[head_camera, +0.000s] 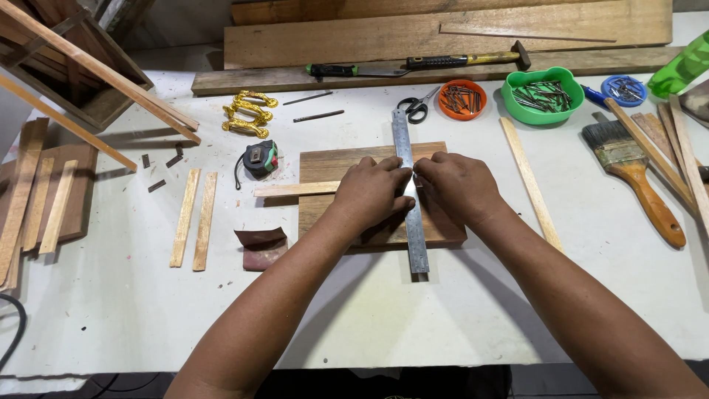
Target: The recorder is measuring, marking, and sanding small wood strips and blocks at a workbench.
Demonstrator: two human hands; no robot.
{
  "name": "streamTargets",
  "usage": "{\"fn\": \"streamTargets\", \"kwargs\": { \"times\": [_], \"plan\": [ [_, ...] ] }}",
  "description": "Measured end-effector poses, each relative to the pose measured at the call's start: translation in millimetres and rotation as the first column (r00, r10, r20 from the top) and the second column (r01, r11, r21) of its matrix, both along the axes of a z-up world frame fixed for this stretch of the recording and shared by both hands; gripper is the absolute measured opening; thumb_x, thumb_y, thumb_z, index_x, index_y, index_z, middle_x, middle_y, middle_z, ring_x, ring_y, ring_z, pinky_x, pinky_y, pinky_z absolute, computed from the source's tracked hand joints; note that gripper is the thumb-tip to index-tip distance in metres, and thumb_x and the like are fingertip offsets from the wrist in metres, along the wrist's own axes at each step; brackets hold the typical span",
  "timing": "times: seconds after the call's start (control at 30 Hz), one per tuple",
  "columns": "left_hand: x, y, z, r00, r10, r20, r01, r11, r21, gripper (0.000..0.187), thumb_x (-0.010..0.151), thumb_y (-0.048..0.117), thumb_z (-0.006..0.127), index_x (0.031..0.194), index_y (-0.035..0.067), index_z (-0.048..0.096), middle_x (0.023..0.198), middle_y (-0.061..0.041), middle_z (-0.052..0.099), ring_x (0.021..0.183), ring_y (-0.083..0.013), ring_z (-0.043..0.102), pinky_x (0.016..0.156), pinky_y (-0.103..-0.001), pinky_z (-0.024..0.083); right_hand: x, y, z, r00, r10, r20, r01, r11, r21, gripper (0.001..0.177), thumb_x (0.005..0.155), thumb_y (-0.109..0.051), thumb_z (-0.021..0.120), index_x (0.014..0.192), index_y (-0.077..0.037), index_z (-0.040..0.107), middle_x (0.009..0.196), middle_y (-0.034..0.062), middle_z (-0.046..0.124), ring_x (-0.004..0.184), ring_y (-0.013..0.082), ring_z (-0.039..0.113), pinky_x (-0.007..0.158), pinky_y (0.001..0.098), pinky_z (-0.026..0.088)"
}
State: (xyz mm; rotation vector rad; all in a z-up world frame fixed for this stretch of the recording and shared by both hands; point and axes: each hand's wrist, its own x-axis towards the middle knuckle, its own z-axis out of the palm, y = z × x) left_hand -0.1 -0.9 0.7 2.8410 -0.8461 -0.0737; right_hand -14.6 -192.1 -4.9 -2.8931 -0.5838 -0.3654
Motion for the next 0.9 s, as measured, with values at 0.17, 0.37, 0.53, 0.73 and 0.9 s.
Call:
{"fn": "streamTargets", "kwargs": {
  "times": [0.17,0.37,0.53,0.73,0.9],
  "plan": [
    [-1,0,2,1.000,0.001,-0.004,-0.001,1.000,-0.004,0.055,0.085,0.048,0.076,0.130,0.019,0.068,0.145,-0.001,0.057,0.117,-0.0323,0.060,0.100,-0.047,0.052,-1,0,-1,0.999,0.006,0.033,-0.006,1.000,-0.009,0.012,0.092,-0.025,0.071,0.099,-0.016,0.071,0.086,0.0026,0.070,0.084,0.0241,0.072,0.068,0.0402,0.059],
    [1,-1,-1,1.000,0.008,0.005,-0.008,1.000,0.001,0.059,0.084,0.049,0.076,0.134,0.019,0.065,0.146,-0.001,0.056,0.118,-0.0322,0.061,0.099,-0.047,0.053,-6,-5,1,1.000,0.023,-0.015,-0.023,1.000,-0.004,0.013,0.089,-0.026,0.071,0.100,-0.020,0.074,0.090,-0.0007,0.072,0.088,0.0223,0.072,0.070,0.0390,0.059],
    [0,-1,-2,1.000,0.004,0.015,-0.004,1.000,0.029,0.062,0.085,0.050,0.076,0.137,0.019,0.064,0.147,-0.002,0.055,0.118,-0.0337,0.060,0.099,-0.048,0.052,-7,-15,10,0.989,-0.052,-0.139,0.058,0.998,0.038,0.020,0.092,-0.035,0.070,0.105,-0.021,0.074,0.098,-0.0021,0.074,0.088,0.0221,0.074,0.077,0.0397,0.059],
    [1,-1,2,0.999,-0.002,0.037,0.002,1.000,-0.007,0.061,0.084,0.048,0.077,0.135,0.017,0.065,0.145,-0.004,0.057,0.119,-0.0336,0.060,0.099,-0.048,0.053,-4,-13,5,0.968,-0.121,-0.218,0.165,0.966,0.197,0.024,0.093,-0.037,0.070,0.107,-0.018,0.074,0.098,0.0016,0.076,0.088,0.0256,0.074,0.080,0.0428,0.058],
    [6,-5,5,0.995,0.077,-0.061,-0.080,0.996,-0.047,0.058,0.080,0.048,0.079,0.130,0.020,0.068,0.131,-0.006,0.066,0.121,-0.0292,0.060,0.102,-0.049,0.049,5,-7,3,0.951,-0.129,-0.281,0.199,0.952,0.235,0.026,0.093,-0.037,0.072,0.108,-0.016,0.072,0.092,0.0082,0.075,0.091,0.0288,0.071,0.083,0.0444,0.055]
  ]
}}
